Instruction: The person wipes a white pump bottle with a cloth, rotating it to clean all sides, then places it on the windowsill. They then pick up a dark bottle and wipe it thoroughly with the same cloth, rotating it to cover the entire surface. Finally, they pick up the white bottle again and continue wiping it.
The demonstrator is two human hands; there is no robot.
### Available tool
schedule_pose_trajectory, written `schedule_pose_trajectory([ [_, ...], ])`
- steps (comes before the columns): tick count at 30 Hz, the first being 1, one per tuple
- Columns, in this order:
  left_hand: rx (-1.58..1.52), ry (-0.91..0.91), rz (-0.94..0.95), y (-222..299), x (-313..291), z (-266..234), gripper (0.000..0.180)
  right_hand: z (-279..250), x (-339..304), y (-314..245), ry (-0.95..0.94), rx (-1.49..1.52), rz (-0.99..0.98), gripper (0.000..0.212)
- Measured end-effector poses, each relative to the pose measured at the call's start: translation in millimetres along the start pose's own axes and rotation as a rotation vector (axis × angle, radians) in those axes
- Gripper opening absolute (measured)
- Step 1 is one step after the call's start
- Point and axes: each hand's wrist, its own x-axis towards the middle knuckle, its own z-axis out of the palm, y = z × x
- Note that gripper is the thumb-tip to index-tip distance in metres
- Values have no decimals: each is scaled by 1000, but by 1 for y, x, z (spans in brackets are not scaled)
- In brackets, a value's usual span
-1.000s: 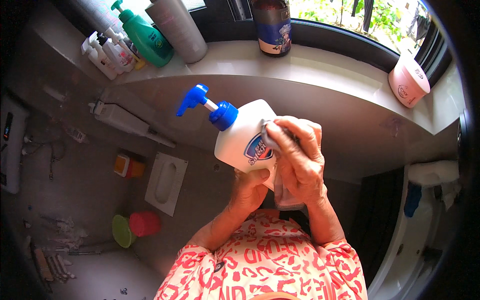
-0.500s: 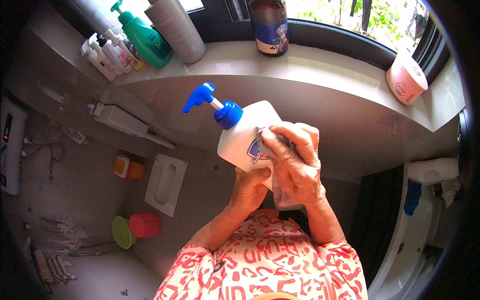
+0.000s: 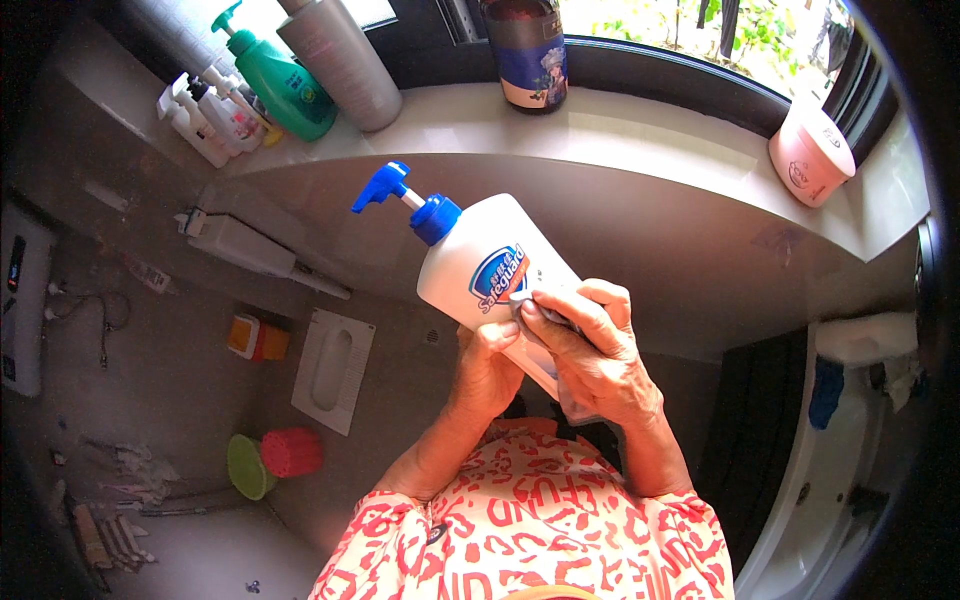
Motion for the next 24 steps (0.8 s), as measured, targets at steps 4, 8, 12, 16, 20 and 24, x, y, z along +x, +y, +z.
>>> schedule_pose_trajectory([
  [4, -7, -33, 12, -2, 0, 4, 49, -3, -5, 8, 101, 198, 110, 41],
  [8, -107, -152, -55, -1, -1, 7, 54, 0, 1, 9, 219, 209, 146, 39],
  [12, -92, -186, -79, -7, 1, -1, 53, 7, 3, 3, 137, 113, -29, 36],
  [16, 73, -74, -58, -14, 1, -1, 64, 1, 14, 9, 65, 91, 22, 44],
  [20, 117, -94, 0, -14, 1, 10, 73, 1, 20, 12, 86, 62, 25, 45],
  [24, 97, -84, 8, -19, 1, 4, 71, 3, 14, 5, -8, 57, -38, 44],
])
